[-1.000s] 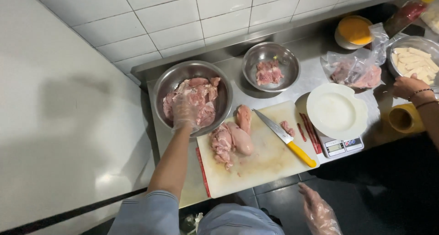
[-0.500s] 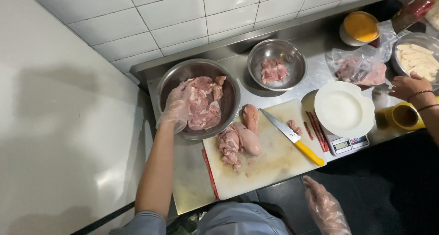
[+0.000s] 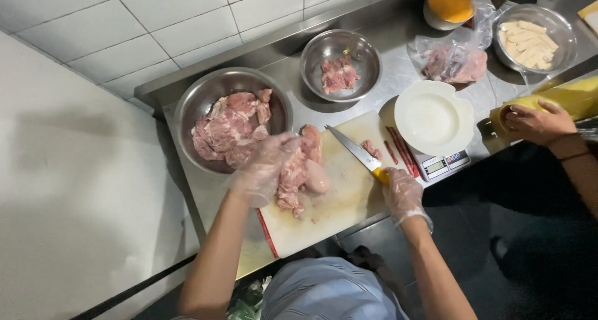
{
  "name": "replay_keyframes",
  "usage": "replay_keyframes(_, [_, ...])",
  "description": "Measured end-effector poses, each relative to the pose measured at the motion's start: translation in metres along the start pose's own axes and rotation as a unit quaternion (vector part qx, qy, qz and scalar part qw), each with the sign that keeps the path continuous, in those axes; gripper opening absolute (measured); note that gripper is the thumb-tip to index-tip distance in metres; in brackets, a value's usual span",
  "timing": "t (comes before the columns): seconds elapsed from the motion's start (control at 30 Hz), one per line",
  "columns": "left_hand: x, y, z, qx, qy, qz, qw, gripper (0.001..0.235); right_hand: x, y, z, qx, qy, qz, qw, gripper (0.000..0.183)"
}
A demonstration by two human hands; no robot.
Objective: The person cuts raw meat on a cutting board using a knife, weighs portions on a digital scale, and places them into a bowl. The person also handles a plastic bag and a roll of plastic wrap.
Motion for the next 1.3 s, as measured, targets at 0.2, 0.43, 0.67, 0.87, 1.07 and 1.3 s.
replay_keyframes(0.2, [0.027,-0.052,0.151,-0.147,0.056,0.182,0.971,0.034,-0.075,0.004,0.023,-0.334,0.071,-0.173,0.924,0.022])
replay_keyframes(0.43, [0.055,-0.124,0.276,-0.095,-0.053,0.158,0.981,0.056,-0.074,0.053,-0.066,0.038,-0.444,0.2,0.873,0.034])
replay_keyframes(0.67, [0.144,-0.006,0.225,0.271,-0.699,-0.241,0.616,0.039,-0.056,0.078,-0.097,-0.029,-0.526,0.135,0.839,0.031])
replay_keyframes(0.87, [0.128,-0.06,0.213,0.114,-0.806,-0.21,0.542,0.022,-0.065,0.083,-0.107,-0.038,-0.562,0.161,0.81,0.026])
replay_keyframes(1.07, [0.162,-0.03,0.174,-0.109,-0.703,-0.065,0.7,0.03,-0.113,0.088,-0.125,-0.031,-0.581,0.185,0.792,0.029])
replay_keyframes(1.3, [0.129,-0.056,0.223,-0.009,-0.186,-0.028,0.982,0.021,-0.091,0.082,-0.13,-0.014,-0.603,0.167,0.78,0.03])
Point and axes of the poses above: each hand's wrist, its own y-axis away from the middle knuckle, its own x-axis out of the palm, z = x × y, the point moved 7 cm from there along -y, towards the middle knuckle, and after that the axes turned 11 degrees about -x, right-handed, at the moved point
